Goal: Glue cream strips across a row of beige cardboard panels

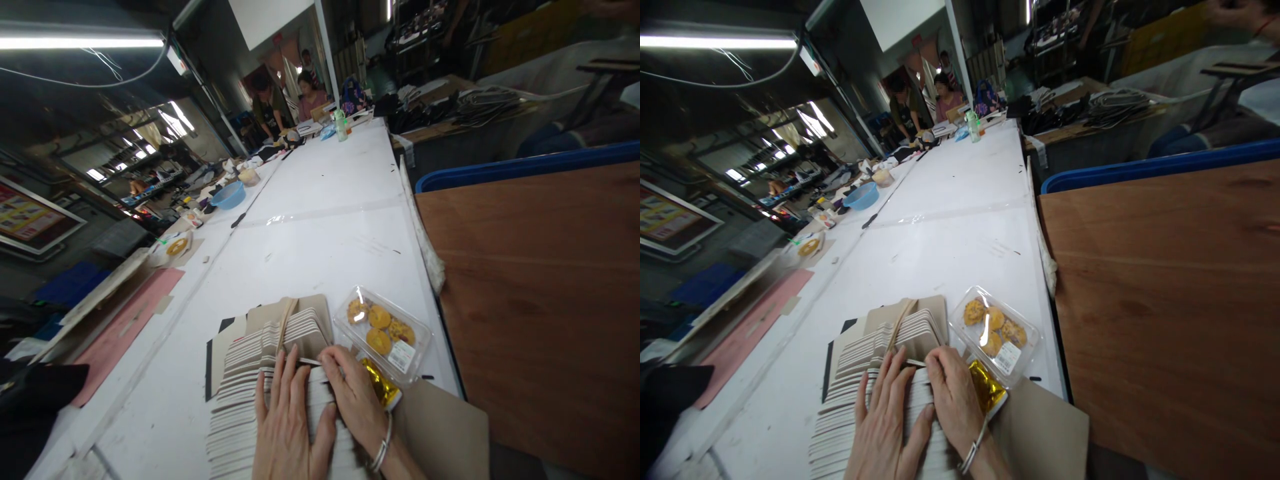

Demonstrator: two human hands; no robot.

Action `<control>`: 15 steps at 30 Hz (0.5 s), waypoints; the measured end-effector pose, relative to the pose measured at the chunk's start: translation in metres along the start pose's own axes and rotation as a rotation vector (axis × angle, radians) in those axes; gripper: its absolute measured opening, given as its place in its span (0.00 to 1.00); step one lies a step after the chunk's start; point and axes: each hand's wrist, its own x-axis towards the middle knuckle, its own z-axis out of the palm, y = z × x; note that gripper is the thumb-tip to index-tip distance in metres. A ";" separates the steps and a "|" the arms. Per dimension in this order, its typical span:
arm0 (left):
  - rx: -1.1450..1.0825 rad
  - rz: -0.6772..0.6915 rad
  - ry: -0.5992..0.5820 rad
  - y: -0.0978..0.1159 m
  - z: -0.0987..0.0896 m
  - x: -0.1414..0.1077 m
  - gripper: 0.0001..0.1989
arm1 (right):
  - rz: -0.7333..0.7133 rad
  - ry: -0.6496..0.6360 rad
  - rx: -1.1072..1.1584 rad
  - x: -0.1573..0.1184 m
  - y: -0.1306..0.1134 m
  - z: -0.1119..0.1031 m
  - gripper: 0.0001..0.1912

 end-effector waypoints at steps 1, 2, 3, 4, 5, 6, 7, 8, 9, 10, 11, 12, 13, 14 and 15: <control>-0.002 0.007 -0.003 0.000 0.000 0.000 0.22 | 0.015 -0.013 0.015 0.001 0.000 0.000 0.16; -0.007 0.015 -0.004 -0.001 0.001 0.000 0.22 | 0.025 -0.007 0.024 0.002 0.000 0.001 0.16; -0.012 0.020 -0.001 -0.002 0.001 -0.001 0.22 | 0.029 0.016 0.027 0.004 0.001 0.002 0.16; -0.018 0.022 0.002 -0.002 0.001 -0.001 0.22 | 0.029 0.047 0.025 0.006 0.002 0.003 0.15; -0.021 0.020 0.004 -0.003 0.001 -0.001 0.22 | 0.027 0.077 0.020 0.009 0.004 0.004 0.15; -0.024 0.021 0.004 -0.003 0.001 -0.001 0.22 | 0.023 0.098 0.015 0.011 0.006 0.005 0.15; -0.024 0.022 0.002 -0.004 0.001 -0.002 0.22 | 0.018 0.104 0.009 0.013 0.008 0.006 0.16; -0.025 0.021 0.000 -0.004 0.001 -0.002 0.22 | 0.011 0.096 0.003 0.015 0.009 0.007 0.17; -0.024 0.020 0.000 -0.004 0.001 -0.002 0.22 | 0.005 0.083 -0.005 0.017 0.010 0.007 0.18; -0.023 0.022 0.000 -0.004 0.001 -0.002 0.22 | 0.002 0.072 -0.012 0.018 0.011 0.008 0.18; -0.021 0.025 0.002 -0.004 0.002 -0.002 0.22 | -0.001 0.069 -0.019 0.018 0.010 0.008 0.18; -0.018 0.026 0.005 -0.004 0.002 -0.002 0.22 | -0.006 0.069 -0.024 0.018 0.010 0.008 0.17; -0.014 0.028 0.008 -0.004 0.003 -0.002 0.22 | -0.014 0.075 -0.026 0.018 0.009 0.008 0.17; -0.012 0.029 0.008 -0.004 0.003 -0.001 0.23 | -0.025 0.082 -0.025 0.017 0.008 0.008 0.17; -0.013 0.027 0.007 -0.004 0.003 -0.001 0.23 | -0.036 0.086 -0.020 0.015 0.007 0.007 0.16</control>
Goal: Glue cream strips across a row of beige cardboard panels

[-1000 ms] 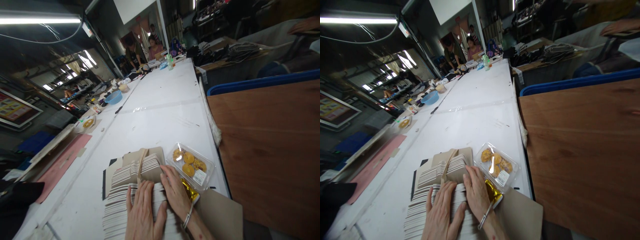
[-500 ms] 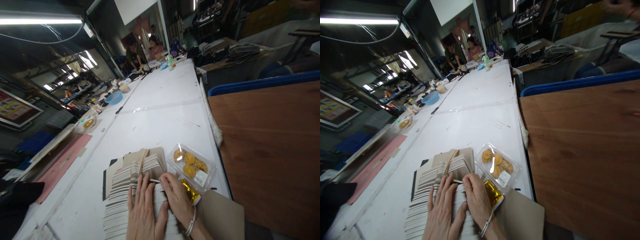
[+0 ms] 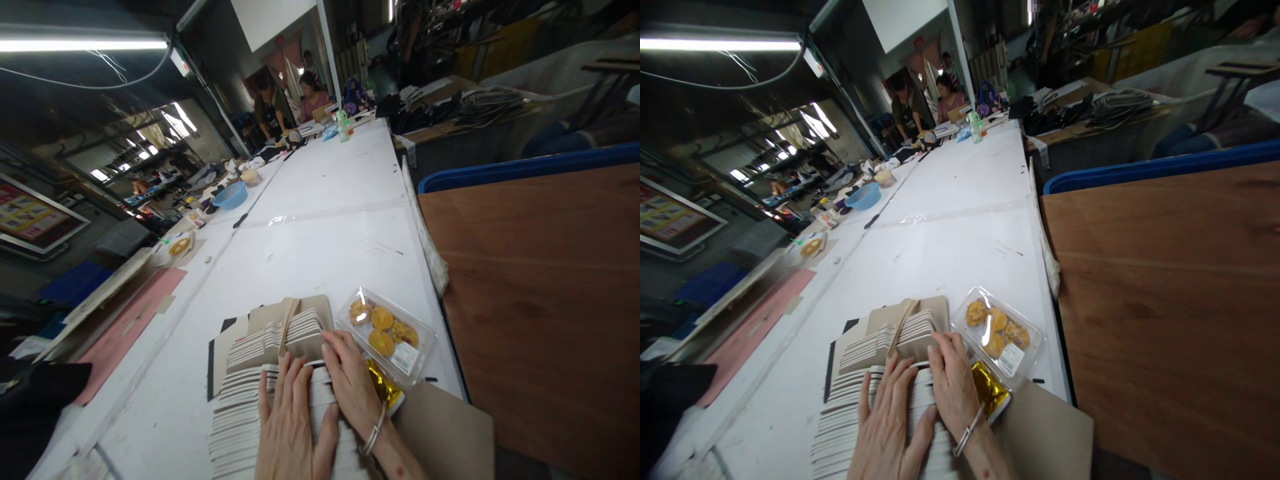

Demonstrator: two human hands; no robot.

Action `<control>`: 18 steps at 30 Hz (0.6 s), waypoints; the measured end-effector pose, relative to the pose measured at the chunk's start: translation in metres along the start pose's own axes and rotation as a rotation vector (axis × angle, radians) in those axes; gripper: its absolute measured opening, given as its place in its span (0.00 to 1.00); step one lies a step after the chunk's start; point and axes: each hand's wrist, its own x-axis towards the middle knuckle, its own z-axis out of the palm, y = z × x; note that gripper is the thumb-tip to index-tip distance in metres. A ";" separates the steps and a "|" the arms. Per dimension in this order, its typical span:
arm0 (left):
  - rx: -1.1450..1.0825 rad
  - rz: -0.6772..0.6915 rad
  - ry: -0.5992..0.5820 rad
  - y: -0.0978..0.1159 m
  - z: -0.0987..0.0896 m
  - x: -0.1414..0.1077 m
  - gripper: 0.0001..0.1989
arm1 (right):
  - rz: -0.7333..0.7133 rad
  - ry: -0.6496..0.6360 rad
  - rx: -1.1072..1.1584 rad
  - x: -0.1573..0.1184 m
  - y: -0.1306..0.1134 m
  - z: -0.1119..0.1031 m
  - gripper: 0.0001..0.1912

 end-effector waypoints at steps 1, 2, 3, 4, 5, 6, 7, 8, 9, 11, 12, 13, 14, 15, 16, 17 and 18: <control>-0.007 -0.005 0.000 0.000 0.000 0.000 0.23 | -0.008 0.002 0.006 -0.001 -0.001 -0.001 0.15; -0.018 -0.011 0.000 0.000 0.000 0.000 0.23 | -0.013 0.004 0.010 -0.003 -0.003 -0.002 0.14; -0.032 -0.015 0.000 0.000 0.000 0.001 0.22 | -0.016 0.005 0.014 -0.003 -0.004 -0.003 0.14; -0.045 -0.019 -0.002 0.000 0.000 0.001 0.22 | -0.018 0.006 0.015 -0.004 -0.005 -0.004 0.13; -0.057 -0.022 -0.001 0.000 0.000 0.001 0.22 | -0.018 0.008 0.016 -0.004 -0.005 -0.004 0.14; -0.067 -0.025 -0.002 0.000 0.000 0.001 0.22 | -0.016 0.011 0.018 -0.004 -0.006 -0.005 0.14; -0.074 -0.030 -0.002 0.000 0.000 0.001 0.22 | -0.012 0.017 0.022 -0.003 -0.006 -0.005 0.14; -0.077 -0.033 -0.002 0.000 0.000 0.001 0.22 | -0.008 0.019 0.029 -0.002 -0.007 -0.005 0.14; -0.079 -0.035 -0.002 0.000 0.000 0.001 0.22 | 0.000 0.018 0.037 -0.001 -0.007 -0.005 0.14; -0.081 -0.041 0.000 0.000 0.001 0.001 0.22 | 0.012 0.005 0.059 0.001 -0.007 -0.004 0.14; -0.080 -0.042 -0.001 0.000 0.002 0.000 0.23 | 0.019 -0.005 0.068 0.001 -0.007 -0.003 0.14; -0.079 -0.042 -0.001 0.000 0.002 0.000 0.23 | 0.028 -0.017 0.075 0.002 -0.008 -0.003 0.14; -0.078 -0.042 -0.002 0.000 0.002 0.000 0.23 | 0.037 -0.027 0.078 0.002 -0.008 -0.003 0.14; -0.077 -0.042 -0.001 0.000 0.002 0.000 0.23 | 0.045 -0.033 0.077 0.002 -0.008 -0.003 0.14; -0.075 -0.040 -0.001 0.000 0.002 0.000 0.23 | 0.050 -0.038 0.075 0.001 -0.008 -0.002 0.14; -0.075 -0.040 -0.003 0.000 0.001 0.000 0.22 | 0.052 -0.039 0.072 0.001 -0.007 -0.002 0.14; -0.075 -0.041 -0.006 0.000 0.001 0.000 0.22 | 0.049 -0.036 0.070 0.000 -0.007 -0.002 0.14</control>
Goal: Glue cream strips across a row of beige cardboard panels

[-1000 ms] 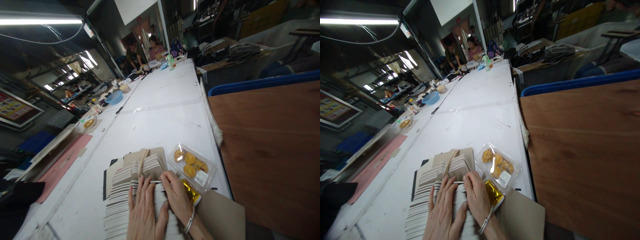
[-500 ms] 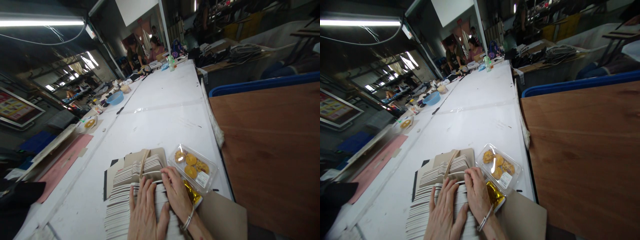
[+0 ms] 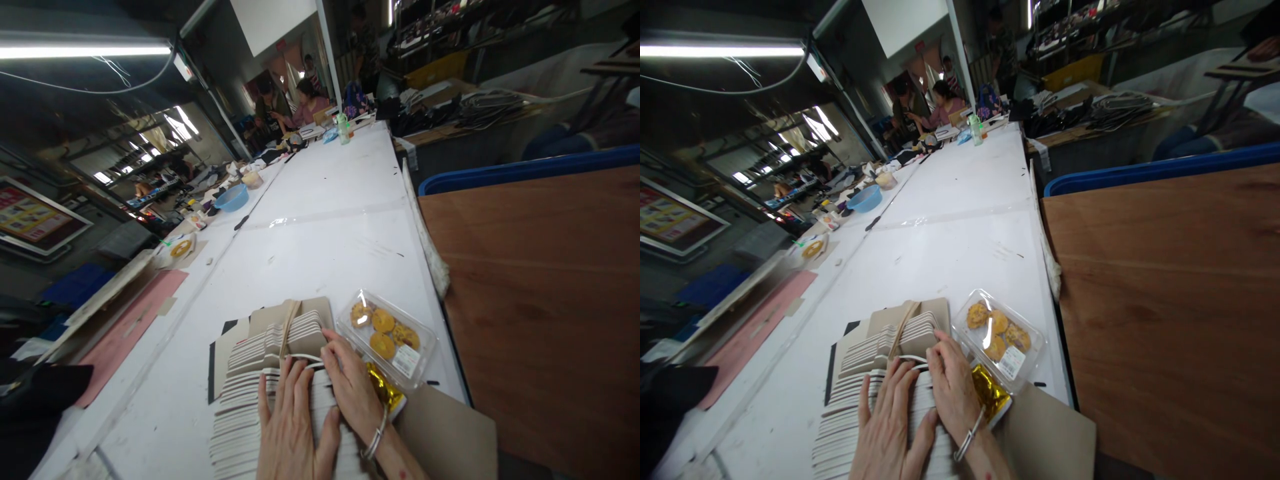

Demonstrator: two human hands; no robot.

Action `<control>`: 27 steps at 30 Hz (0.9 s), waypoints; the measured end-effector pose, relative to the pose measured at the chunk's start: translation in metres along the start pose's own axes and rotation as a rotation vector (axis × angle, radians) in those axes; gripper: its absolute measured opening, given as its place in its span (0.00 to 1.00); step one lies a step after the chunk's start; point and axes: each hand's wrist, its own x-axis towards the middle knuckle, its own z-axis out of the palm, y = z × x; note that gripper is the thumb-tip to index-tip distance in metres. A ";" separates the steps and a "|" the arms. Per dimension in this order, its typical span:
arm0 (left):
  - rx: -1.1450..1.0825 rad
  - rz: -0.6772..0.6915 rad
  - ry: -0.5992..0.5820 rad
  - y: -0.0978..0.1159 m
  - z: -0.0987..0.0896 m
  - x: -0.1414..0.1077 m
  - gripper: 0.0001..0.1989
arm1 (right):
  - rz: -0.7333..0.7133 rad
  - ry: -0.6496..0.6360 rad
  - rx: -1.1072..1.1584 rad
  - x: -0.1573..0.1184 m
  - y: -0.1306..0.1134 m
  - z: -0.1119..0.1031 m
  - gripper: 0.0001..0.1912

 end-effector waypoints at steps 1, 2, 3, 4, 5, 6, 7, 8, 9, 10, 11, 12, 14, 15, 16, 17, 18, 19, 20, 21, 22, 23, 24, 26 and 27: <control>-0.001 -0.001 -0.003 0.000 0.000 0.000 0.22 | -0.008 0.006 -0.001 -0.001 0.000 0.000 0.14; -0.002 -0.001 -0.006 0.000 -0.001 0.000 0.22 | -0.018 0.015 -0.001 -0.001 0.000 0.000 0.14; -0.003 0.000 -0.007 0.000 -0.001 0.000 0.22 | -0.028 0.022 -0.001 -0.002 0.000 0.000 0.14; -0.003 0.003 -0.006 -0.001 0.000 0.000 0.22 | -0.036 0.029 0.000 -0.003 0.000 0.000 0.14; -0.002 0.004 -0.005 -0.001 0.000 -0.001 0.22 | -0.043 0.032 0.000 -0.004 -0.001 -0.001 0.14; 0.000 0.005 -0.004 -0.001 0.000 -0.001 0.22 | -0.048 0.033 0.001 -0.004 -0.002 -0.001 0.14; 0.001 0.007 -0.005 -0.001 0.001 -0.001 0.23 | -0.046 0.032 0.002 -0.004 -0.003 -0.001 0.14; 0.003 0.009 -0.006 -0.001 0.001 -0.001 0.23 | -0.037 0.027 0.001 -0.004 -0.004 -0.001 0.14; 0.005 0.010 -0.007 -0.002 0.002 -0.001 0.23 | -0.021 0.022 -0.002 -0.003 -0.005 -0.001 0.15; 0.008 0.011 -0.006 -0.002 0.002 -0.001 0.23 | 0.001 0.021 -0.004 -0.002 -0.006 -0.001 0.15; 0.012 0.011 -0.004 -0.002 0.002 -0.001 0.23 | 0.023 0.027 -0.005 0.000 -0.006 -0.001 0.15; 0.015 0.012 -0.003 -0.002 0.002 -0.001 0.23 | 0.041 0.039 -0.005 0.002 -0.005 -0.001 0.15; 0.019 0.017 0.001 -0.002 0.002 -0.001 0.23 | 0.046 0.063 -0.008 0.007 -0.002 0.001 0.15; 0.019 0.022 0.003 -0.002 0.001 -0.001 0.22 | 0.038 0.067 -0.014 0.010 0.001 0.003 0.16; 0.017 0.025 0.004 -0.003 0.001 -0.001 0.22 | 0.028 0.064 -0.024 0.012 0.003 0.004 0.17; 0.016 0.024 0.005 -0.003 0.001 -0.001 0.22 | 0.020 0.058 -0.037 0.015 0.006 0.005 0.18; 0.015 0.020 0.006 -0.003 0.001 -0.001 0.22 | 0.013 0.050 -0.049 0.017 0.008 0.007 0.18; 0.014 0.015 0.004 -0.002 0.002 -0.001 0.23 | 0.011 0.042 -0.058 0.018 0.010 0.008 0.18; 0.014 0.014 0.002 -0.002 0.002 -0.001 0.23 | 0.011 0.035 -0.065 0.019 0.011 0.008 0.18; 0.014 0.014 0.001 -0.002 0.002 -0.001 0.23 | 0.014 0.028 -0.070 0.020 0.012 0.009 0.18; 0.014 0.015 0.000 -0.002 0.001 -0.001 0.23 | 0.017 0.024 -0.075 0.020 0.012 0.009 0.18; 0.014 0.016 0.001 -0.003 0.001 -0.001 0.23 | 0.018 0.024 -0.077 0.019 0.011 0.008 0.18; 0.015 0.016 0.001 -0.003 0.001 -0.001 0.22 | 0.014 0.029 -0.077 0.018 0.009 0.008 0.17; 0.018 0.019 0.006 -0.003 0.001 -0.001 0.22 | -0.006 0.044 -0.074 0.015 0.006 0.006 0.16; 0.020 0.024 0.010 -0.004 0.001 -0.001 0.22 | -0.019 0.050 -0.070 0.014 0.005 0.005 0.15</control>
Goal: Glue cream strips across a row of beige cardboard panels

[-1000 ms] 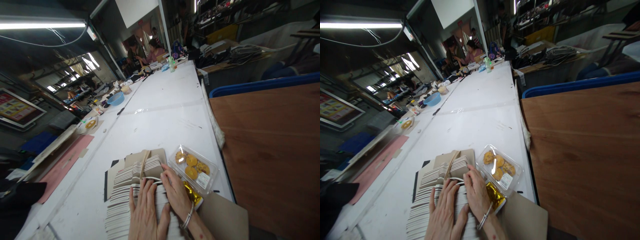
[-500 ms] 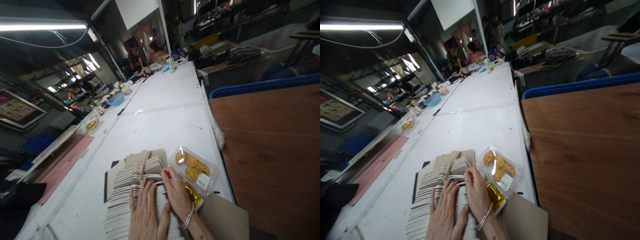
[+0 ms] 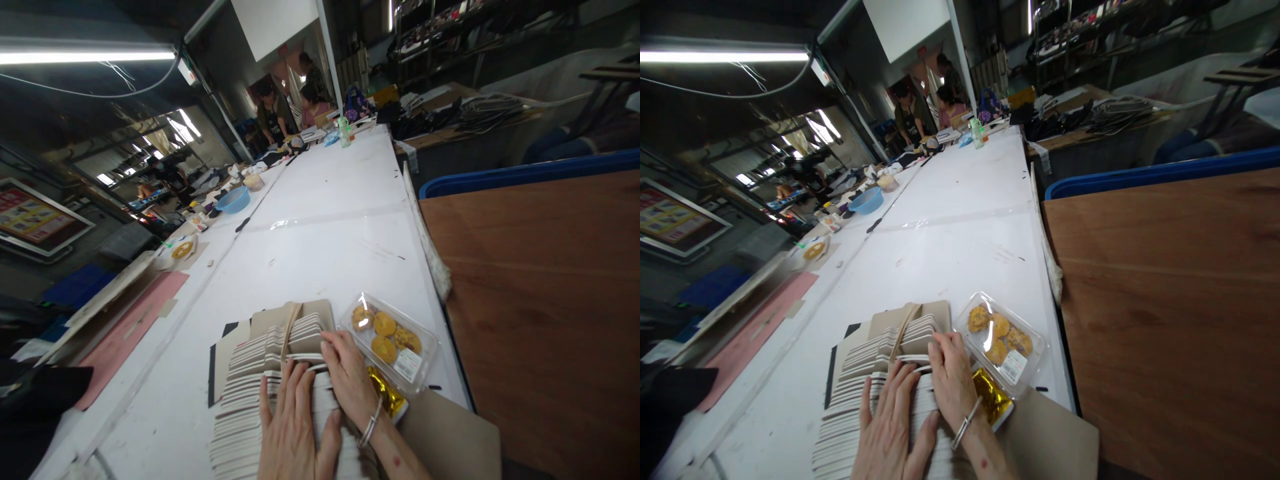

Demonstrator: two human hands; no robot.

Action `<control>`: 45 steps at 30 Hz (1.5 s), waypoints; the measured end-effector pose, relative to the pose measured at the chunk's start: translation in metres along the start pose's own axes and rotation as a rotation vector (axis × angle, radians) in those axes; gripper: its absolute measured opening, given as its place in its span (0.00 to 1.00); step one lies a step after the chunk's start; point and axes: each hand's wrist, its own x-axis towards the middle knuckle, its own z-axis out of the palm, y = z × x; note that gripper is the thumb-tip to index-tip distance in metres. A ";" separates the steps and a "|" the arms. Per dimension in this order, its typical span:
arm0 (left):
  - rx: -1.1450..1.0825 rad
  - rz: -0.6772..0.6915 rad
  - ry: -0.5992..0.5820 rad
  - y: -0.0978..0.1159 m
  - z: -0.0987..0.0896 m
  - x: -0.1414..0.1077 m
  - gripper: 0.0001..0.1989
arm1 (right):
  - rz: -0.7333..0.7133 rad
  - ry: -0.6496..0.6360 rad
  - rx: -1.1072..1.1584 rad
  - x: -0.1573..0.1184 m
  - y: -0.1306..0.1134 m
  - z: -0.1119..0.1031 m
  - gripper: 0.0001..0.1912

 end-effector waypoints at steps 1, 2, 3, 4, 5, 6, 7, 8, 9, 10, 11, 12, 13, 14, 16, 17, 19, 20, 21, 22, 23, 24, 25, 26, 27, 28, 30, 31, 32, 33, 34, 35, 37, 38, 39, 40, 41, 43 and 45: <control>0.003 0.006 0.006 0.000 0.000 0.000 0.22 | -0.011 0.001 0.004 -0.001 -0.001 -0.001 0.14; 0.007 0.010 0.014 0.000 0.001 0.000 0.22 | -0.020 0.003 0.006 -0.002 -0.002 -0.001 0.14; 0.012 0.014 0.020 0.000 0.001 0.000 0.23 | -0.026 0.006 0.007 -0.003 -0.003 -0.002 0.14; 0.015 0.017 0.027 0.000 0.001 0.000 0.23 | -0.032 0.007 0.007 -0.003 -0.003 -0.002 0.14; 0.019 0.017 0.028 0.000 0.002 0.000 0.23 | -0.037 0.009 0.007 -0.002 -0.003 -0.002 0.14; 0.022 0.016 0.028 0.000 0.002 0.000 0.23 | -0.042 0.008 0.007 -0.002 -0.003 -0.002 0.14; 0.025 0.014 0.026 0.000 0.002 0.000 0.23 | -0.044 0.005 0.010 -0.001 -0.003 -0.002 0.13; 0.027 0.014 0.024 0.001 0.002 0.000 0.23 | -0.044 -0.001 0.015 0.000 -0.003 -0.001 0.13; 0.028 0.013 0.022 0.001 0.002 0.000 0.23 | -0.039 -0.012 0.020 0.000 -0.002 -0.001 0.13; 0.029 0.011 0.022 0.001 0.002 0.000 0.23 | -0.033 -0.022 0.026 0.000 -0.002 -0.001 0.13; 0.029 0.010 0.021 0.001 0.002 0.000 0.23 | -0.026 -0.031 0.030 0.000 -0.002 0.000 0.13; 0.028 0.009 0.020 0.001 0.002 0.001 0.23 | -0.020 -0.038 0.033 0.000 -0.002 0.000 0.13; 0.026 0.007 0.016 0.001 0.002 0.001 0.23 | -0.015 -0.042 0.035 -0.001 -0.003 0.000 0.12; 0.024 0.005 0.013 0.001 0.002 0.001 0.23 | -0.012 -0.043 0.037 -0.002 -0.003 0.000 0.12; 0.019 0.001 0.001 0.000 0.002 0.001 0.23 | -0.017 -0.042 0.045 -0.004 -0.005 0.000 0.13; 0.018 0.002 -0.004 0.000 0.002 0.001 0.23 | -0.023 -0.041 0.051 -0.005 -0.006 -0.001 0.13; 0.015 0.001 -0.010 0.000 0.002 0.001 0.23 | -0.018 -0.046 0.055 -0.005 -0.009 -0.002 0.13; 0.015 0.000 -0.009 0.000 0.002 0.000 0.23 | -0.005 -0.048 0.051 -0.004 -0.010 -0.003 0.14; 0.014 -0.002 -0.005 0.000 0.002 0.000 0.23 | 0.013 -0.047 0.046 -0.003 -0.011 -0.003 0.14; 0.014 -0.002 -0.001 -0.001 0.002 0.000 0.23 | 0.035 -0.041 0.042 -0.001 -0.012 -0.003 0.14; 0.013 -0.002 0.002 -0.001 0.002 0.000 0.23 | 0.054 -0.030 0.040 0.001 -0.011 -0.002 0.15; 0.013 -0.001 0.003 -0.001 0.002 0.000 0.23 | 0.068 -0.022 0.043 0.004 -0.010 -0.002 0.15; 0.013 0.001 0.001 -0.001 0.002 0.000 0.23 | 0.076 -0.015 0.048 0.006 -0.009 0.000 0.16; 0.014 0.002 -0.001 -0.001 0.002 0.000 0.23 | 0.080 -0.017 0.050 0.009 -0.007 0.001 0.17; 0.015 0.003 -0.003 -0.001 0.002 0.000 0.23 | 0.083 -0.024 0.048 0.011 -0.005 0.003 0.18; 0.017 0.006 -0.005 -0.001 0.002 0.000 0.23 | 0.083 -0.032 0.042 0.014 -0.002 0.004 0.18; 0.022 0.015 -0.005 -0.001 0.002 0.000 0.23 | 0.078 -0.039 0.023 0.017 0.001 0.007 0.19; 0.023 0.018 -0.004 -0.001 0.002 0.000 0.23 | 0.077 -0.036 0.016 0.018 0.003 0.008 0.19; 0.025 0.019 -0.002 -0.001 0.002 0.000 0.23 | 0.077 -0.032 0.011 0.019 0.004 0.008 0.19; 0.025 0.019 0.001 -0.001 0.002 0.000 0.23 | 0.075 -0.026 0.008 0.019 0.005 0.009 0.19; 0.025 0.017 0.007 -0.002 0.002 0.000 0.23 | 0.073 -0.021 0.008 0.019 0.006 0.009 0.18; 0.025 0.017 0.013 -0.002 0.003 -0.001 0.23 | 0.071 -0.015 0.007 0.019 0.006 0.009 0.18; 0.025 0.023 0.023 -0.002 0.003 -0.001 0.24 | 0.067 0.000 0.001 0.018 0.006 0.008 0.16; 0.023 0.025 0.026 -0.002 0.004 -0.001 0.24 | 0.061 0.008 -0.002 0.017 0.005 0.007 0.16; 0.021 0.025 0.027 -0.002 0.004 -0.001 0.23 | 0.052 0.014 -0.002 0.016 0.004 0.007 0.15; 0.019 0.023 0.030 -0.002 0.004 0.000 0.23 | 0.040 0.019 0.004 0.016 0.003 0.006 0.14; 0.018 0.023 0.029 -0.002 0.004 0.000 0.23 | 0.026 0.025 0.015 0.015 0.002 0.006 0.13; 0.015 0.023 0.028 -0.002 0.003 0.000 0.23 | 0.003 0.023 0.042 0.014 -0.001 0.005 0.12; 0.015 0.023 0.026 -0.002 0.003 0.000 0.23 | 0.003 0.012 0.057 0.014 -0.002 0.005 0.12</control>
